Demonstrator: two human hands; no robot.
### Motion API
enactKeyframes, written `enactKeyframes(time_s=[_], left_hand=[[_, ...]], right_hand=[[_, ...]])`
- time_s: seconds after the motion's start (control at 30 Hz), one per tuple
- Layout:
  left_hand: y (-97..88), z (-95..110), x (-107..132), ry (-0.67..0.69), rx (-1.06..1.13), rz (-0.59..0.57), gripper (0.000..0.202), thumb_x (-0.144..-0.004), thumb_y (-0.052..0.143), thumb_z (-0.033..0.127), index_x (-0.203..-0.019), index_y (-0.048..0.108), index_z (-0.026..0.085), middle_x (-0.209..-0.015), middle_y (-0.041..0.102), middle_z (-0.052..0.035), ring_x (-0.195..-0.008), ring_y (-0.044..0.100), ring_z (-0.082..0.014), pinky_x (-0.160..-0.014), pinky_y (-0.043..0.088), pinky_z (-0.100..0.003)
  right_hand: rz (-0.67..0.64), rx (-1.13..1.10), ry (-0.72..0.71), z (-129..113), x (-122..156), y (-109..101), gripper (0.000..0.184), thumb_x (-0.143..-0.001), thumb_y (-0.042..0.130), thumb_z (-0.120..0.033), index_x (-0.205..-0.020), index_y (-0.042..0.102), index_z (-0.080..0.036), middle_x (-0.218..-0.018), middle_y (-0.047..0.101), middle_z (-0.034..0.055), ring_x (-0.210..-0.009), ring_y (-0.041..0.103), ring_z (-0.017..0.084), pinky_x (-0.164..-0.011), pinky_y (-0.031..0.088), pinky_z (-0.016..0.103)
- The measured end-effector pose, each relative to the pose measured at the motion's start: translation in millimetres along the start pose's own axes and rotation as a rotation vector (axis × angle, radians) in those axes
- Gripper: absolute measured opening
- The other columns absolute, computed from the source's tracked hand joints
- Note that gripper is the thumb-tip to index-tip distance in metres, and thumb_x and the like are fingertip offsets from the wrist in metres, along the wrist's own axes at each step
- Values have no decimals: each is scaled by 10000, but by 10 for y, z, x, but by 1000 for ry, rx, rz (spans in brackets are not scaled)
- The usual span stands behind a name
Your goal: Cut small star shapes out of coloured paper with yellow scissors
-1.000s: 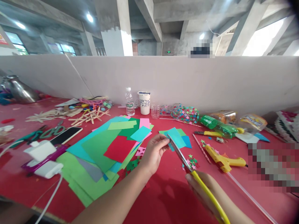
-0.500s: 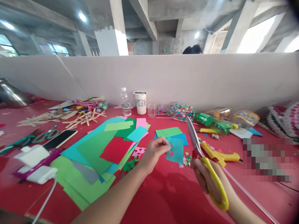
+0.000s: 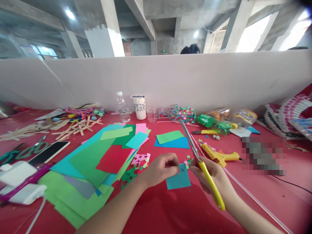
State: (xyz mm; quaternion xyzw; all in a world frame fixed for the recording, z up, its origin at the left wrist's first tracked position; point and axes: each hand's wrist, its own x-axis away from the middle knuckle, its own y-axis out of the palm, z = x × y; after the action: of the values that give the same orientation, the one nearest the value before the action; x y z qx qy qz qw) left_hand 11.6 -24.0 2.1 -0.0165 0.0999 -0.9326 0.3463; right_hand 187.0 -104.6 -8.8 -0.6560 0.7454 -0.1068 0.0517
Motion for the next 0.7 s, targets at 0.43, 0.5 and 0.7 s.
enactKeyframes(time_s=[0.43, 0.5, 0.7], left_hand=[[77, -17, 17, 23, -41, -26, 30, -756, 593, 190, -784, 603, 196, -810, 559, -11, -785, 528, -164, -718, 406, -255], [83, -19, 10, 19, -18, -15, 48, -752, 614, 206, -799, 612, 196, -829, 561, -14, -811, 530, -167, -737, 406, -257], [97, -65, -18, -29, 10, 63, 62, -751, 629, 253, -758, 618, 193, -763, 539, -3, -762, 498, -159, -681, 383, -246]], right_hand=[[-84, -32, 6, 7, 18, 96, 169, -733, 520, -253, -640, 383, -218, -443, 307, -111, -372, 290, 54, -379, 210, 191], [-61, -58, 48, -6, 18, 91, 199, -750, 522, -297, -637, 375, -226, -383, 306, -123, -310, 281, 50, -344, 199, 187], [-62, -66, 47, 7, 16, 100, 209, -763, 566, -316, -652, 423, -212, -377, 335, -123, -299, 296, 44, -319, 204, 166]])
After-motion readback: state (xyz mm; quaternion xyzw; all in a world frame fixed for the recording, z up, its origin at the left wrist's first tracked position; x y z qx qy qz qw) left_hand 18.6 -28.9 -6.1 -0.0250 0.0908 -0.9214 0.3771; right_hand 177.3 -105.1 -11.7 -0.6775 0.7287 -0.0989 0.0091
